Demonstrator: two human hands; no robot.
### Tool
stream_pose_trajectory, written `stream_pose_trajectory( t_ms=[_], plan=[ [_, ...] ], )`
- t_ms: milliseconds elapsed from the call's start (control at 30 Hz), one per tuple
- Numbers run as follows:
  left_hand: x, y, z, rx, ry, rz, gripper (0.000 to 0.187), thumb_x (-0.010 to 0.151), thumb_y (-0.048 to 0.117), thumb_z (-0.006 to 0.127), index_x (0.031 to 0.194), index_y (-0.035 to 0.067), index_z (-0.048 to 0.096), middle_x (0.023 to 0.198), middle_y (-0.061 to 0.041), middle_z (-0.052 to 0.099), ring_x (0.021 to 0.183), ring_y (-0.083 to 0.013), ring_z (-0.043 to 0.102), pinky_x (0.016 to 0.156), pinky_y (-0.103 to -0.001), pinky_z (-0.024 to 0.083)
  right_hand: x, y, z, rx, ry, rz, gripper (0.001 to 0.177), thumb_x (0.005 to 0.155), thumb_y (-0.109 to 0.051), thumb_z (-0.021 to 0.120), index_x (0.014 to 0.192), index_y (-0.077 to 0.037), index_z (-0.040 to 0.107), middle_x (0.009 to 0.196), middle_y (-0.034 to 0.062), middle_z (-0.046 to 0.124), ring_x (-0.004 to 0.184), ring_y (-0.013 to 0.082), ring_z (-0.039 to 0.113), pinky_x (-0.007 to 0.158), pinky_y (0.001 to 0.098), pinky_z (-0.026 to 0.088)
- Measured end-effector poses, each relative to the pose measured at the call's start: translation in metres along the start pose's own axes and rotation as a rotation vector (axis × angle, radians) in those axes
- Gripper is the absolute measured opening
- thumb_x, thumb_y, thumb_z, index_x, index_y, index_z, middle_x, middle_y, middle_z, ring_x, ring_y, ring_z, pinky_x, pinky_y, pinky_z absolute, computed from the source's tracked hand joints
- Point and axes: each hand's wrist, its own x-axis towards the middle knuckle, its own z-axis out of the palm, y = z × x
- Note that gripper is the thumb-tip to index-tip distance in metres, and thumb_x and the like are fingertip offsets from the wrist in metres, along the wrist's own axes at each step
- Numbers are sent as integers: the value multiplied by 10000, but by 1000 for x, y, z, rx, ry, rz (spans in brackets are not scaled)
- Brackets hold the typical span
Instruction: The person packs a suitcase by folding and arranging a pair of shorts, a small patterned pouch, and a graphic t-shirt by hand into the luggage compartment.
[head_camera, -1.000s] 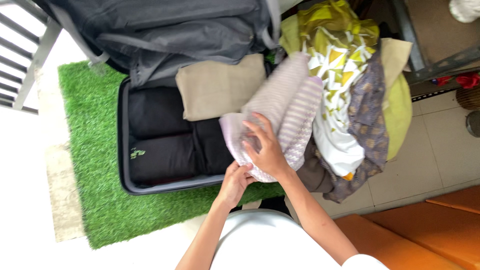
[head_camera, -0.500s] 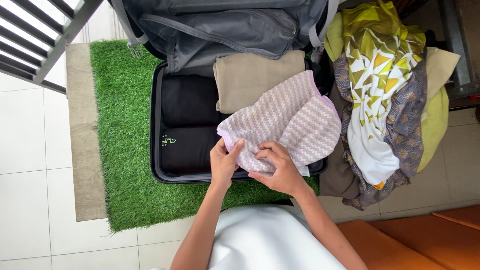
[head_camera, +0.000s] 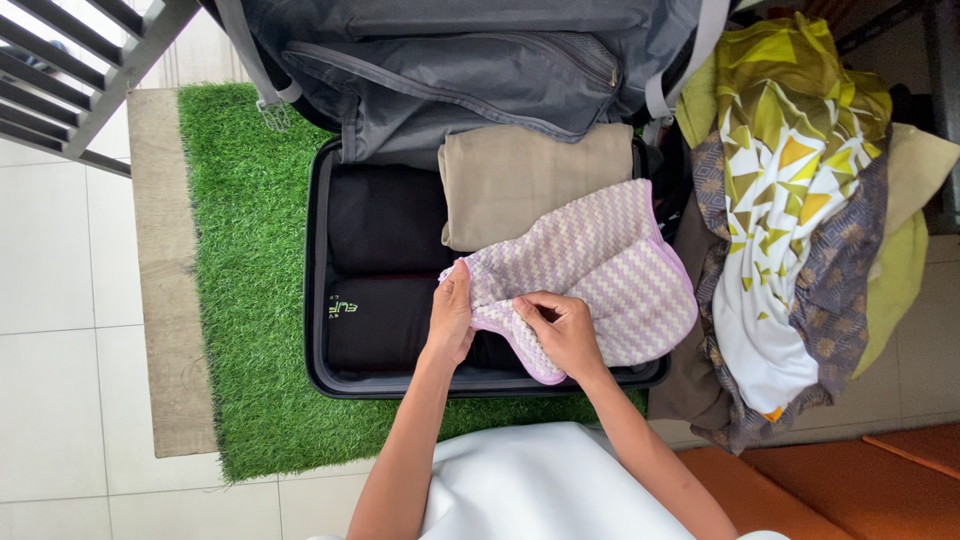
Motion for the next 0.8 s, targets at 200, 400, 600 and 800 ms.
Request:
stream_pose_trajectory(
  t_ms=[200,400,600,800],
  plan=[
    [8,20,-28,18,-37,-47,568,934,417,640,1277,-32,585,1079,-102,720,932,-175,722,811,-348,608,32,-1,-23,573,328,361,140,994,-126,585,972,-32,687,757,60,675,643,180,636,551,336,546],
    [-12,71,-65,535,-146,-98,797,661,128,895,1367,-6,550,1159,-97,734,1069,-214,706,980,-352,563,50,25,-88,489,568,325,242,1132,-290,528,1079,-66,603,936,77,603,777,207,602,647,359,519],
    [-31,87,-58,941,-259,-198,826,587,215,933,1327,38,610,1166,-108,744,1090,-211,692,1016,-328,516,56,21,-139,984,573,230,409,1045,-337,440,1341,-109,604,1324,108,681,1207,246,690,996,409,553],
    [-44,83,-46,1275,-370,-209,698,674,299,920,1271,66,644,1094,-103,762,1035,-211,709,977,-335,530,48,2,-136,954,385,-77,662,1042,-425,525,1593,-97,359,1547,143,534,1379,291,574,1147,417,458]
  ],
)
